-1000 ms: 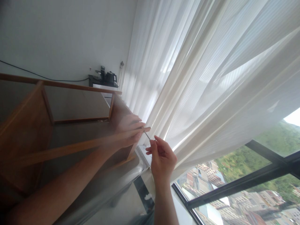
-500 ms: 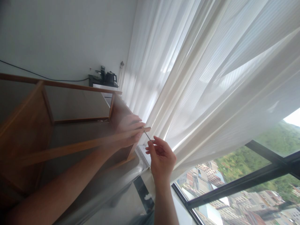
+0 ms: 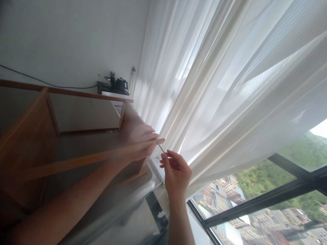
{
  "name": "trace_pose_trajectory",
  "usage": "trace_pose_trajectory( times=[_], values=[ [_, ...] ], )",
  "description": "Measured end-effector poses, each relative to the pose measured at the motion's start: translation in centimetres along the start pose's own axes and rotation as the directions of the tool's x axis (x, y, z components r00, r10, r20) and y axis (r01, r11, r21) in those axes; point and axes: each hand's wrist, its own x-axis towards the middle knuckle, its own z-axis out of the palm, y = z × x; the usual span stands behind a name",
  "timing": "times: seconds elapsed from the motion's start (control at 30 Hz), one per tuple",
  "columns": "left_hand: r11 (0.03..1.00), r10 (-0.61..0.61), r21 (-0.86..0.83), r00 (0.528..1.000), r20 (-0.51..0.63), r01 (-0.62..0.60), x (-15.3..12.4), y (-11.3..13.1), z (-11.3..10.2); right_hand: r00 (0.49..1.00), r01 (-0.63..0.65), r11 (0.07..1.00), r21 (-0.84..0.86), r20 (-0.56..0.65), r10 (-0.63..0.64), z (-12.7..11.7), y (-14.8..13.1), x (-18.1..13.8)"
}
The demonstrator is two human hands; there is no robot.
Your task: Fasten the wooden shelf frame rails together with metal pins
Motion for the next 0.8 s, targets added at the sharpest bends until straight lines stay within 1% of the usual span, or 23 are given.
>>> trace_pose_trajectory(
  times=[0.23, 0.4, 0.5, 0.67, 0.8],
  values=[
    [1.000, 0.002, 0.016, 1.000, 0.007, -0.003, 0.03, 0.03, -0.02, 1.000, 0.020, 1.000, -0.004, 0.017, -0.020, -0.14, -0.13, -0.08],
    [1.000, 0.000, 0.020, 1.000, -0.009, 0.001, 0.08, 0.11, 0.00, 0.999, 0.013, 0.999, -0.034, 0.035, -0.012, -0.23, -0.72, -0.03],
    [1.000, 0.004, 0.030, 1.000, 0.002, -0.004, 0.03, 0.11, -0.01, 0.999, 0.015, 0.999, -0.038, 0.033, -0.013, -0.23, -0.60, -0.02],
    [0.999, 0.007, 0.034, 0.998, 0.056, -0.009, -0.04, -0.05, -0.07, 0.996, 0.084, 0.996, 0.001, 0.016, -0.084, -0.18, 0.09, 0.02],
    [0.999, -0.005, 0.046, 0.999, 0.053, 0.002, 0.10, -0.02, -0.12, 0.995, 0.094, 0.996, -0.009, 0.014, -0.094, -0.28, 0.05, 0.06]
  ],
)
